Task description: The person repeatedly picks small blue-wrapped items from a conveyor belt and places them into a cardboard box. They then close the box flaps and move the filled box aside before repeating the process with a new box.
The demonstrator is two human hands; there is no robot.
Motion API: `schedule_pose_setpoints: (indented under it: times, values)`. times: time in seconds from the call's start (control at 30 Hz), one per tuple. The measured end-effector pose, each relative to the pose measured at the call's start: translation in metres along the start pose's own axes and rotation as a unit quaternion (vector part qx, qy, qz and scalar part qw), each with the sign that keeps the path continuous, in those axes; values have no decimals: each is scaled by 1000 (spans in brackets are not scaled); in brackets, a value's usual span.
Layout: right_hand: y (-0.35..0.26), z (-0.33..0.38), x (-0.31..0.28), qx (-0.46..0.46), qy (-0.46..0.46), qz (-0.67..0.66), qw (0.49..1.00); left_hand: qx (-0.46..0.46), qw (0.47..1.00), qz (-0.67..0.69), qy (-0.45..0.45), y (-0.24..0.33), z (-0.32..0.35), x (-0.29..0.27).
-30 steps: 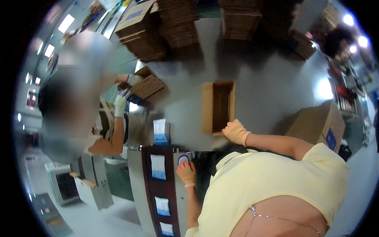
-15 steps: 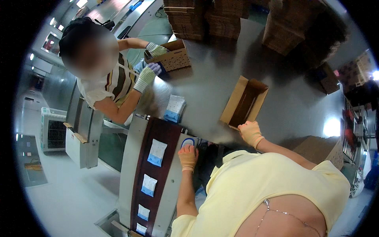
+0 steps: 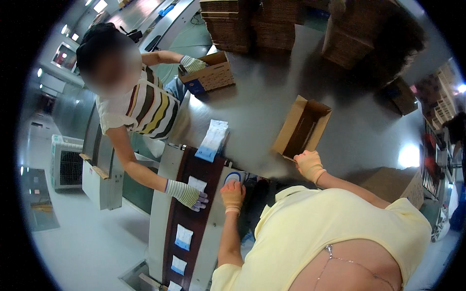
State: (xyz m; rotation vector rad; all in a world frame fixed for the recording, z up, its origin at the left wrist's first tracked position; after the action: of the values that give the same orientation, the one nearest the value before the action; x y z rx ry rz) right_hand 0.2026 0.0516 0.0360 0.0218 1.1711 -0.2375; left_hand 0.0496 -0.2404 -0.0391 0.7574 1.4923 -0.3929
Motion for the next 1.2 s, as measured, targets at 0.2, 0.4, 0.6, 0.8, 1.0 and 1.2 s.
schedule_pose_setpoints:
  times: [0.2, 0.4, 0.6, 0.8, 1.0, 1.2]
  values:
    - [3, 6, 16, 9, 67, 4, 998, 4, 1000, 0, 26, 4, 2, -1]
    - [2, 4, 12, 21, 25, -3, 999, -2, 999, -15, 29, 6, 5, -1]
    - [0, 7, 13, -14, 32, 7, 999, -17, 999, -28, 7, 6, 12, -6]
    - [-1, 14, 11, 12, 46, -14, 999, -9, 1000, -12, 4, 8, 12, -3]
    - [1, 16, -2, 14, 33, -14, 999, 15, 1000, 7, 11, 8, -4, 6]
    - [4, 4, -7, 2, 42, -15, 999, -16, 1000, -14, -9, 7, -6, 8]
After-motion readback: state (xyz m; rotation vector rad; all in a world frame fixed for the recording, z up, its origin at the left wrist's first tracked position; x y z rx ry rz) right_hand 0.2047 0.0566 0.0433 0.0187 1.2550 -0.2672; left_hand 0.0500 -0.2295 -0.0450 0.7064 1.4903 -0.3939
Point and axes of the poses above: each hand's wrist, its own z-axis away from the middle knuckle, its own x-axis out of the palm, y = z × x, the point moved 1 cm from there along -z, towards the middle knuckle, and after that the axes turned 11 degrees about -x, right-handed, at the moved point
